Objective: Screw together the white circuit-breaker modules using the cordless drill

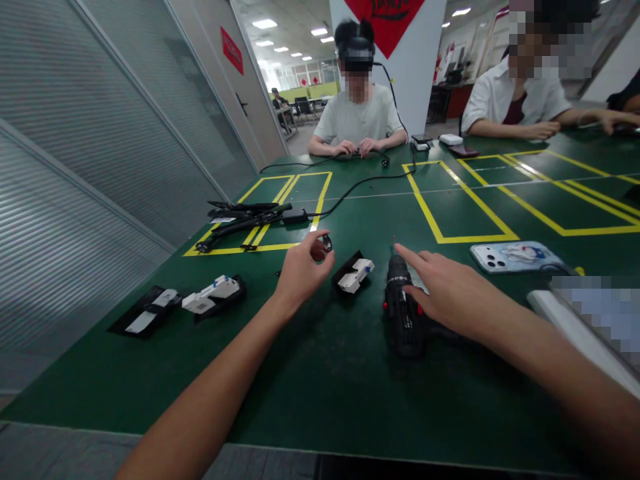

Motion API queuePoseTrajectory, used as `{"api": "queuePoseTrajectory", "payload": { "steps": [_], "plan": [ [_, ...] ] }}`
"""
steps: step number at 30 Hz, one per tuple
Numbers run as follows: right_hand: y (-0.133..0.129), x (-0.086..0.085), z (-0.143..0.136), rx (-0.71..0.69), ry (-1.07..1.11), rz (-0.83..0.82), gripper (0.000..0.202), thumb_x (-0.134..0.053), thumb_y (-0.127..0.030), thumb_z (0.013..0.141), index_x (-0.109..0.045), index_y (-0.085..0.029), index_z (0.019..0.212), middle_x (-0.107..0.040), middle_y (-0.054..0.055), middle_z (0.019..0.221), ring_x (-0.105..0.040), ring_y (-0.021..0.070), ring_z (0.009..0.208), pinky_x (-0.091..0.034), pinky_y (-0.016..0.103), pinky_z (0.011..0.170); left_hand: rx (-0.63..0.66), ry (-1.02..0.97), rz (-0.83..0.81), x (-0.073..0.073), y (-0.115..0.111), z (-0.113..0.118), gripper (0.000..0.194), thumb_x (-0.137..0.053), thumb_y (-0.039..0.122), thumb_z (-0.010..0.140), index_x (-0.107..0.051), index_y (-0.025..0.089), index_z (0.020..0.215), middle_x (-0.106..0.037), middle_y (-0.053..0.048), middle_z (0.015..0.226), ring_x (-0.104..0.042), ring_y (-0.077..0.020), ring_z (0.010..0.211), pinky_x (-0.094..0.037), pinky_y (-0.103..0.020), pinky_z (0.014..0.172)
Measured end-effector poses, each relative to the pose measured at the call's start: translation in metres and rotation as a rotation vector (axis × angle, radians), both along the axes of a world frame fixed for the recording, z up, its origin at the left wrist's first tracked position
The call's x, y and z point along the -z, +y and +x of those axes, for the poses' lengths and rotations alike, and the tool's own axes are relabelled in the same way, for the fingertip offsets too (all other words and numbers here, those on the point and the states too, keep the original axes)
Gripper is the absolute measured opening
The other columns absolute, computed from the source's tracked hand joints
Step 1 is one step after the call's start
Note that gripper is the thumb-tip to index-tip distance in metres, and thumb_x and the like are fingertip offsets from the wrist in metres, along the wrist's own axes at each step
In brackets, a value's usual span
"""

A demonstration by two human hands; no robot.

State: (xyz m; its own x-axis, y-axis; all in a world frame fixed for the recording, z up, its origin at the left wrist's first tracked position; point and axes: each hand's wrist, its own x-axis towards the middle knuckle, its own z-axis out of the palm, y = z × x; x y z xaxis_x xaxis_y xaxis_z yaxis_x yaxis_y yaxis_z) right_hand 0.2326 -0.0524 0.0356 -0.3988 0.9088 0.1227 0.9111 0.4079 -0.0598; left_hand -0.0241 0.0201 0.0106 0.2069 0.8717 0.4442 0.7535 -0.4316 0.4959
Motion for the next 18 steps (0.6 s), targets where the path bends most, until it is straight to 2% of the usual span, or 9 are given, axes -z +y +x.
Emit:
{"api": "queuePoseTrajectory", "payload": {
  "steps": [2, 5, 7, 10, 14, 16, 18],
  "plan": [
    [0.007, 0.008, -0.017, -0.021, 0.040, 0.038, 0.074, -0.086, -0.009, 0.093, -0.033, -0.009, 0.146, -0.046, 0.008, 0.105, -0.046, 0.0276, 0.091, -0.049, 0.046, 0.080, -0.012, -0.028, -0.085, 0.005, 0.009, -0.007, 0.041, -0.052, 0.026, 0.083, -0.050, 0.019, 0.124, -0.062, -0.001, 0.078, -0.059, -0.0136, 0.069, -0.047, -0.026, 0.066],
    [0.007, 0.025, -0.030, -0.107, 0.230, 0.202, 0.055, -0.075, 0.008, 0.088, -0.048, -0.007, 0.134, -0.043, 0.007, 0.113, -0.042, 0.0267, 0.097, -0.041, 0.040, 0.088, 0.013, -0.016, -0.210, 0.015, 0.020, -0.013, 0.042, -0.051, 0.026, 0.082, -0.052, 0.017, 0.123, -0.061, -0.002, 0.075, -0.059, -0.0147, 0.068, -0.047, -0.028, 0.066],
    [0.005, 0.034, -0.032, -0.173, 0.339, 0.203, 0.046, -0.063, 0.011, 0.087, -0.052, -0.005, 0.129, -0.041, 0.008, 0.114, -0.040, 0.0270, 0.100, -0.037, 0.039, 0.091, 0.050, 0.004, -0.265, 0.019, 0.025, -0.016, 0.041, -0.053, 0.027, 0.081, -0.056, 0.018, 0.121, -0.061, -0.002, 0.073, -0.059, -0.0151, 0.065, -0.047, -0.028, 0.063],
    [0.001, 0.041, -0.031, -0.247, 0.423, 0.162, 0.041, -0.052, 0.008, 0.087, -0.053, -0.003, 0.127, -0.040, 0.009, 0.114, -0.039, 0.0275, 0.101, -0.034, 0.040, 0.093, 0.116, 0.023, -0.354, 0.017, 0.030, -0.024, 0.044, -0.057, 0.030, 0.079, -0.057, 0.020, 0.122, -0.063, -0.001, 0.071, -0.060, -0.0152, 0.061, -0.047, -0.028, 0.061],
    [0.001, 0.041, -0.031, -0.246, 0.412, 0.121, 0.040, -0.062, 0.009, 0.087, -0.055, -0.003, 0.124, -0.043, 0.009, 0.109, -0.040, 0.0267, 0.099, -0.036, 0.039, 0.092, 0.143, -0.028, -0.482, 0.007, 0.042, -0.047, 0.057, -0.061, 0.037, 0.077, -0.049, 0.019, 0.130, -0.067, -0.004, 0.083, -0.064, -0.0173, 0.071, -0.050, -0.030, 0.068],
    [0.001, 0.040, -0.031, -0.242, 0.382, 0.114, 0.042, -0.069, 0.011, 0.085, -0.056, -0.002, 0.123, -0.043, 0.008, 0.109, -0.040, 0.0266, 0.099, -0.036, 0.039, 0.092, 0.104, -0.037, -0.506, 0.003, 0.050, -0.064, 0.058, -0.062, 0.038, 0.076, -0.048, 0.018, 0.129, -0.068, -0.006, 0.090, -0.065, -0.0183, 0.076, -0.051, -0.031, 0.070],
    [0.000, 0.038, -0.030, -0.244, 0.364, 0.114, 0.042, -0.071, 0.013, 0.084, -0.057, -0.002, 0.120, -0.044, 0.008, 0.108, -0.041, 0.0268, 0.099, -0.036, 0.039, 0.092, 0.024, 0.007, -0.506, 0.001, 0.057, -0.082, 0.051, -0.063, 0.039, 0.074, -0.054, 0.016, 0.118, -0.068, -0.006, 0.092, -0.065, -0.0194, 0.080, -0.051, -0.031, 0.072]
  ]
}}
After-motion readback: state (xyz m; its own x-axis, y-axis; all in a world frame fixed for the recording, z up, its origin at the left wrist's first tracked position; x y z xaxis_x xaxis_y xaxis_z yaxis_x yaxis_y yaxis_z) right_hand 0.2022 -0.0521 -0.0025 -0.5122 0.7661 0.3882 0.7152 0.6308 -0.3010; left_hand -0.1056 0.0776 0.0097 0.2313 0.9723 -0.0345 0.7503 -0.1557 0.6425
